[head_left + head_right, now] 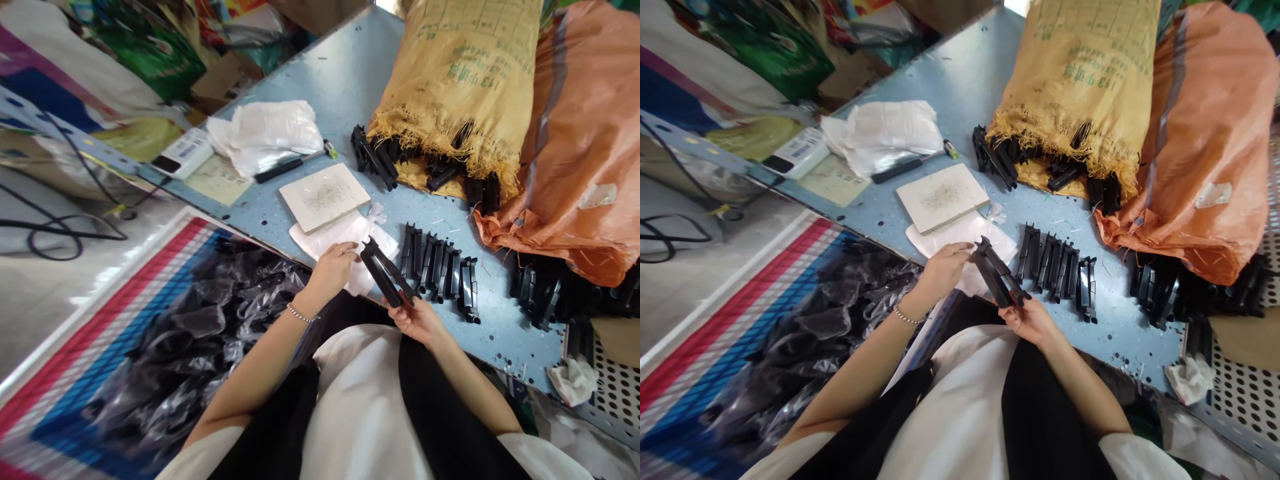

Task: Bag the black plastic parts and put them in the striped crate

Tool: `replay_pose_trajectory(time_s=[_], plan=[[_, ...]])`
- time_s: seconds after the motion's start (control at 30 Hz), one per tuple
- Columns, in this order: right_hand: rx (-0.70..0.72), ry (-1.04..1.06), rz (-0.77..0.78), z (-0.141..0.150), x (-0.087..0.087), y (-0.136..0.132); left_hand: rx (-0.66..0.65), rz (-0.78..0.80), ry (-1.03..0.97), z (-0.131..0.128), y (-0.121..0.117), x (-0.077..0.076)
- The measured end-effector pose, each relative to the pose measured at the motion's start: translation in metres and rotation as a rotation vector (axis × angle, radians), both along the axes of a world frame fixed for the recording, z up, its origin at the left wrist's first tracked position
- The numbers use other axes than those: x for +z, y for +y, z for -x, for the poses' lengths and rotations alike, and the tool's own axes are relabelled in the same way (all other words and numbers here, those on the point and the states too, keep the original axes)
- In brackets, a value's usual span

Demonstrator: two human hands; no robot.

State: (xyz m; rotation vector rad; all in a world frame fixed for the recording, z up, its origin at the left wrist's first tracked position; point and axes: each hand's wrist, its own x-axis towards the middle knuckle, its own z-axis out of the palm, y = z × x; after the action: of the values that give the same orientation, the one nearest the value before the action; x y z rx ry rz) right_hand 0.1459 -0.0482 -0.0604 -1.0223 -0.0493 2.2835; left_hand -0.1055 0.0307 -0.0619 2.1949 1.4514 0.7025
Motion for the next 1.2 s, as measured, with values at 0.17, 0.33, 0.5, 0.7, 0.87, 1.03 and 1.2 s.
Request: replay_pose_trajectory(time_s=[0.17,0.33,0.5,0.7,0.87,1.03,1.2], plan=[[-0.052,0.004,0.016,0.004,0.007,0.001,0.054,0.004,0.016,0.000,0.000,0.005],[0.004,0.140,0.105,0.012,0.003,0.003,0.087,-0.033,-0.079,0.001,0.003,0.007],[0.034,0.281,0.090,0.016,-0.008,0.009,-0.013,-0.193,-0.055,-0.006,-0.011,0.010],[-0.069,0.051,-0.109,0.029,-0.008,0.024,-0.285,-0.233,-0.214,-0.033,-0.055,0.023],[0.094,-0.764,-0.684,0.037,0.013,0.014,-0.327,-0.124,-0.173,-0.037,-0.071,0.032],[0.513,-0.950,-1.157,0.019,0.053,0.016,-0.198,-0.030,-0.087,0.017,-0.093,0.064],[0.578,-1.693,-1.020,-0.016,0.059,0.047,0.153,0.043,0.182,0.124,-0.089,0.055]])
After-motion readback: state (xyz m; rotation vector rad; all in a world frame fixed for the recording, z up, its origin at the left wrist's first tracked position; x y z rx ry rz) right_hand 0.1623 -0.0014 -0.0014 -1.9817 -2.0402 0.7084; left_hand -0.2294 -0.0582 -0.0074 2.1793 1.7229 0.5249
